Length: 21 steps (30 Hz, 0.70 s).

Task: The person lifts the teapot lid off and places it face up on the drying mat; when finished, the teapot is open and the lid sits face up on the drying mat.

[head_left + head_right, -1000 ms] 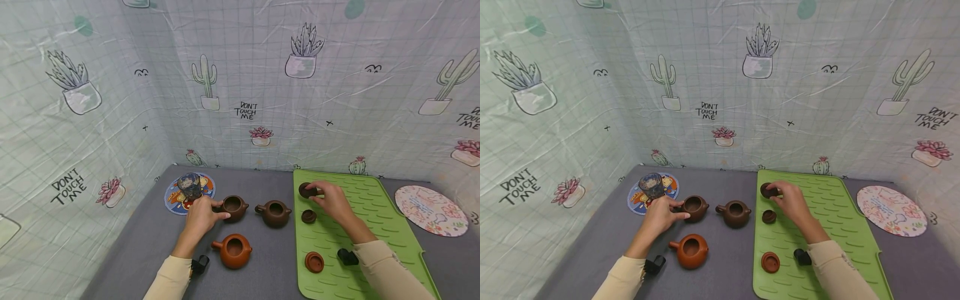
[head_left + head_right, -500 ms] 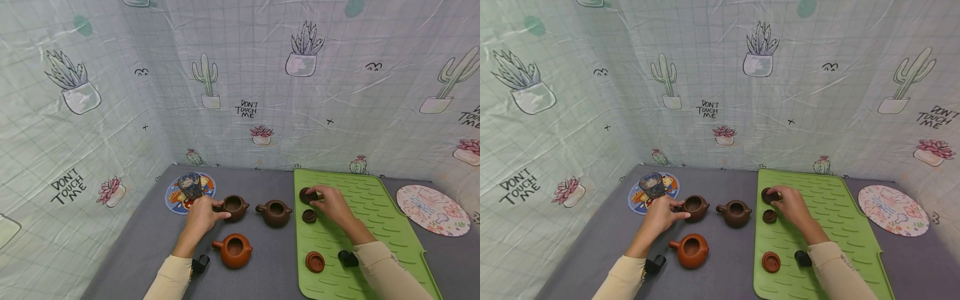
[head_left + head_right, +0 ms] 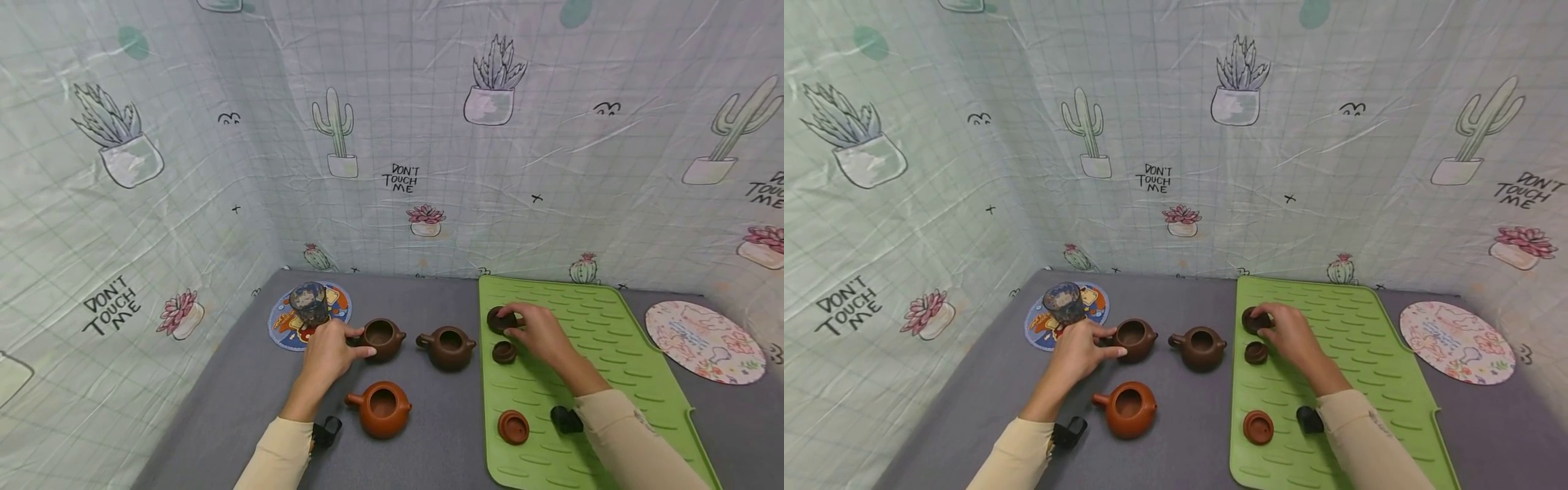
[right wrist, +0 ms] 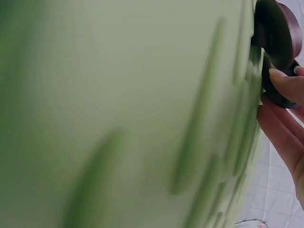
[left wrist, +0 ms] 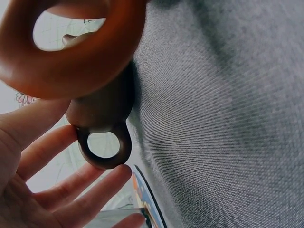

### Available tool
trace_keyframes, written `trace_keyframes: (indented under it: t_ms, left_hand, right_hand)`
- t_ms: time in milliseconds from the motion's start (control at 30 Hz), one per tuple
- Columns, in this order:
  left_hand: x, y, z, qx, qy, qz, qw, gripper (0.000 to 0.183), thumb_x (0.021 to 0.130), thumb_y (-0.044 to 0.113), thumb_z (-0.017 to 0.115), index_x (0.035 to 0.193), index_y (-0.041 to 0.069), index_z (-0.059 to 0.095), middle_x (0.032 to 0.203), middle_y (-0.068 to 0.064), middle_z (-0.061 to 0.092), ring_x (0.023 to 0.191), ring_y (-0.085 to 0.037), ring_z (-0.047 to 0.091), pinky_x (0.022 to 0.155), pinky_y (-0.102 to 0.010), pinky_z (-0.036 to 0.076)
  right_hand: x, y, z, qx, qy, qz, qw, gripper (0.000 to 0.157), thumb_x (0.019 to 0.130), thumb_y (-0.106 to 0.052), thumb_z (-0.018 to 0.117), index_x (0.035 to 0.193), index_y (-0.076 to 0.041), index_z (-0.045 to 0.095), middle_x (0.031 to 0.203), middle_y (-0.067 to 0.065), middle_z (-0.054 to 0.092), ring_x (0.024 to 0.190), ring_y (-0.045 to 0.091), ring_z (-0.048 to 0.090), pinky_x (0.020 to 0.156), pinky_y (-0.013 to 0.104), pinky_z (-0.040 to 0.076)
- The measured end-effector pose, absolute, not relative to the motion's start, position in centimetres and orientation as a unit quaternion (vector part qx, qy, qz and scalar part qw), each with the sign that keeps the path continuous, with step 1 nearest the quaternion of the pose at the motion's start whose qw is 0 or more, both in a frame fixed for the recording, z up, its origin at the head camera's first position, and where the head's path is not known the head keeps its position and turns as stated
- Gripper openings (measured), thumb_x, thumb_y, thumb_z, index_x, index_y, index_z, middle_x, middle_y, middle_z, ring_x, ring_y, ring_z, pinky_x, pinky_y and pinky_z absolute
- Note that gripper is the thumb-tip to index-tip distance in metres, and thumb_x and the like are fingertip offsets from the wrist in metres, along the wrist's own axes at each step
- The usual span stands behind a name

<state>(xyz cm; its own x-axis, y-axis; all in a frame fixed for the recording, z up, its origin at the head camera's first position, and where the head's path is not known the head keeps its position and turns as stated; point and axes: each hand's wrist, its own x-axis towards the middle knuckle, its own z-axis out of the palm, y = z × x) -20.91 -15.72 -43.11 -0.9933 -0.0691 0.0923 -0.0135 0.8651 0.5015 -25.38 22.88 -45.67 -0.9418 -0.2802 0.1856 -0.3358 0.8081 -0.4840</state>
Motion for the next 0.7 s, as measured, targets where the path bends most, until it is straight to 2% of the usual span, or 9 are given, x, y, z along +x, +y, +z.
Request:
trace_keyframes:
  t_ms: [300,700]
  left_hand:
    - [-20.88,-15.76,-43.15,0.021,-0.964,-0.260,0.055,0.043,0.069,0.039,0.094,0.106,0.021,0.084,0.113,-0.006,0.078,0.099,-0.032,0.072,0.065,-0.038,0.052]
    - [-20.88,-15.79,-43.07,0.022,-0.964,-0.259,0.049,0.044,0.070,0.040,0.094,0.108,0.021,0.083,0.115,-0.006,0.077,0.103,-0.032,0.071,0.069,-0.041,0.054]
  right_hand:
    - [-25.90,22.78,-45.26,0.180,-0.954,0.233,0.058,0.029,0.082,-0.001,0.082,0.110,-0.006,0.072,0.112,0.018,0.076,0.098,0.037,0.073,0.081,0.050,0.059]
    - [-26.24,22.82,-44.96,0.183,-0.953,0.238,0.043,0.030,0.082,-0.001,0.082,0.109,-0.007,0.071,0.112,0.018,0.075,0.097,0.037,0.073,0.081,0.048,0.060]
